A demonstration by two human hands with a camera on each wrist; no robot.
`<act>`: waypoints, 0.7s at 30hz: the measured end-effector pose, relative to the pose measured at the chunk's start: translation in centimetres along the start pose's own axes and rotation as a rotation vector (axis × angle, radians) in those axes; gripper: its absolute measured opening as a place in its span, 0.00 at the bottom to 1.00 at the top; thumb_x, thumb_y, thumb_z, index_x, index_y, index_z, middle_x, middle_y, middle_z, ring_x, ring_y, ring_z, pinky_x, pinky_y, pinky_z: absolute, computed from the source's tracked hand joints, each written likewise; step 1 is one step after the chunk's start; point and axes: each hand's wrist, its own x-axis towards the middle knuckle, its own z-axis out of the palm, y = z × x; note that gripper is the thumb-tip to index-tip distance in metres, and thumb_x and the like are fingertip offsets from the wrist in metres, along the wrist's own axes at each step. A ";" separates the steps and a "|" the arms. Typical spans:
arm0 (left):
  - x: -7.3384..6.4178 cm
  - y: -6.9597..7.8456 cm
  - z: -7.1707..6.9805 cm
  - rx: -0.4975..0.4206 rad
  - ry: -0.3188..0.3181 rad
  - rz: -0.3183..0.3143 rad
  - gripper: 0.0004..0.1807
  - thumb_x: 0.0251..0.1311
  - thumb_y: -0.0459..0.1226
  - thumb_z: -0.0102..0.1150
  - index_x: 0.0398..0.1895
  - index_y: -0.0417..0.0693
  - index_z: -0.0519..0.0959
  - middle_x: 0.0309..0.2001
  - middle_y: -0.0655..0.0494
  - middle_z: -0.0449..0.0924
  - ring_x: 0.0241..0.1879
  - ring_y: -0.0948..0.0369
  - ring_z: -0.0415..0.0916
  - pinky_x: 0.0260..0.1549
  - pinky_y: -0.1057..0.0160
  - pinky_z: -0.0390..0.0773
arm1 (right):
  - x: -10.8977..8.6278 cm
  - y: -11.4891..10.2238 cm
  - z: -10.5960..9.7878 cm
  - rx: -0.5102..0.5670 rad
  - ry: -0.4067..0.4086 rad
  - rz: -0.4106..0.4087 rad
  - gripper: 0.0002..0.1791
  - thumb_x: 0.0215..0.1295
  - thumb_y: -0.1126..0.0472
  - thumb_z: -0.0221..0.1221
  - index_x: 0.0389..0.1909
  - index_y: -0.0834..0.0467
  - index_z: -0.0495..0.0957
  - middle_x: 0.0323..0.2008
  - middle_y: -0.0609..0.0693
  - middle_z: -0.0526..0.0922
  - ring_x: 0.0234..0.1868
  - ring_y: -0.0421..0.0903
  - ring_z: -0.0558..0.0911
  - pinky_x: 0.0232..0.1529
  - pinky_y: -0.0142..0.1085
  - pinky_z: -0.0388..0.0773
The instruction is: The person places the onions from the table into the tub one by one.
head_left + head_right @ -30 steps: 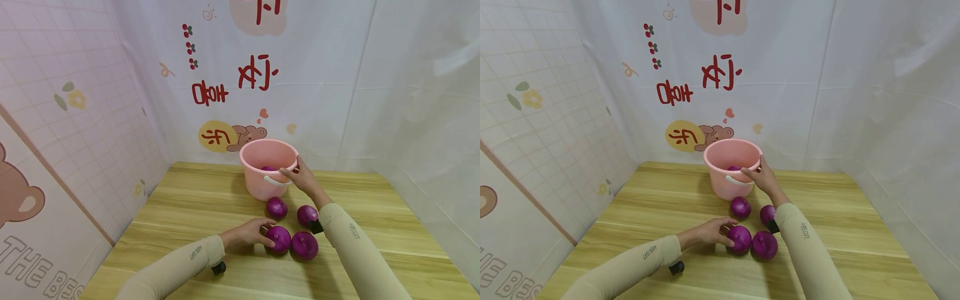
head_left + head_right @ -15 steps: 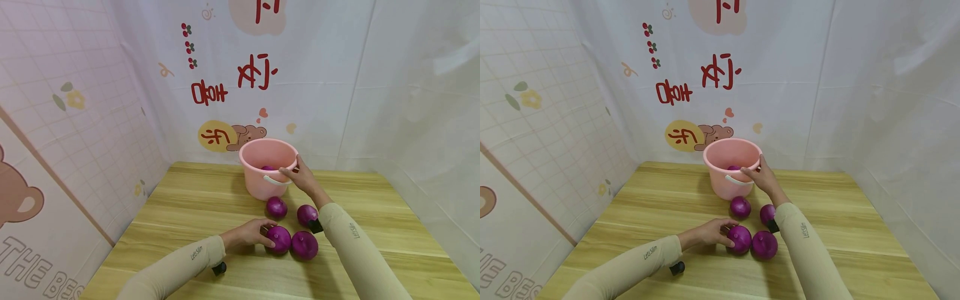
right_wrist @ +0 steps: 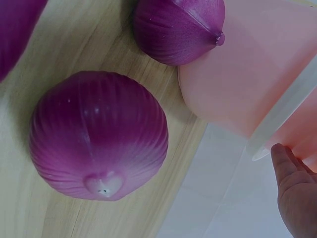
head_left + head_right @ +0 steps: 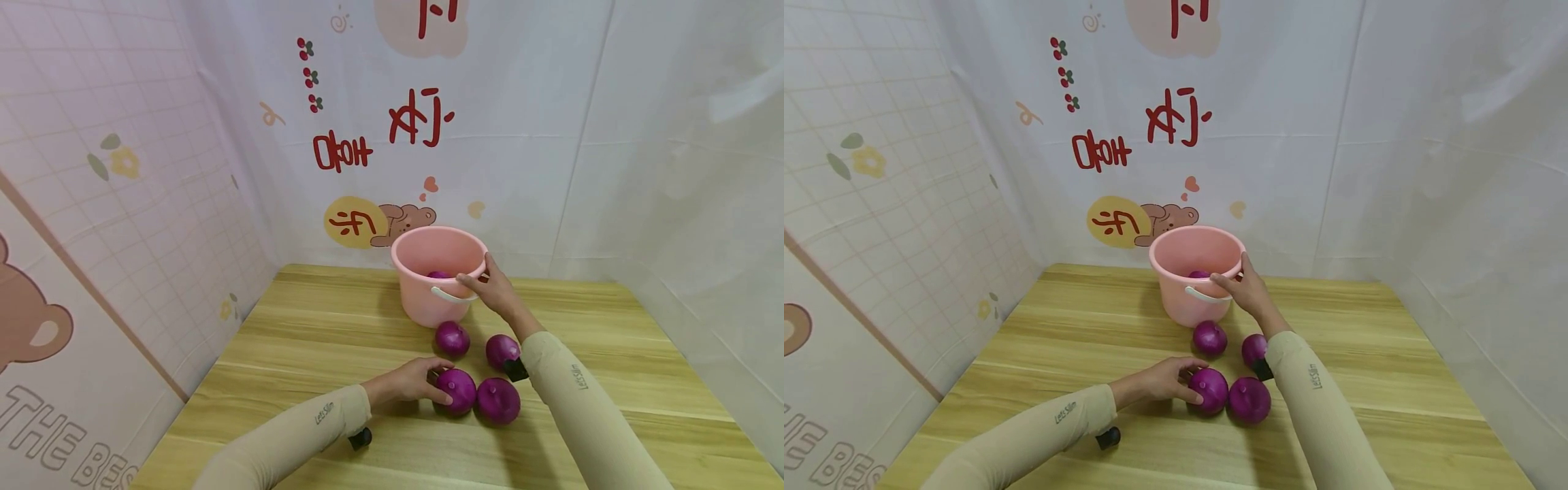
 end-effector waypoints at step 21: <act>0.0 0.1 -0.2 -0.032 0.007 -0.016 0.30 0.45 0.41 0.69 0.55 0.53 0.72 0.41 0.62 0.74 0.42 0.64 0.72 0.40 0.68 0.72 | 0.1 0.1 0.0 -0.009 0.012 0.003 0.55 0.52 0.37 0.58 0.71 0.52 0.36 0.66 0.58 0.54 0.63 0.55 0.62 0.56 0.49 0.64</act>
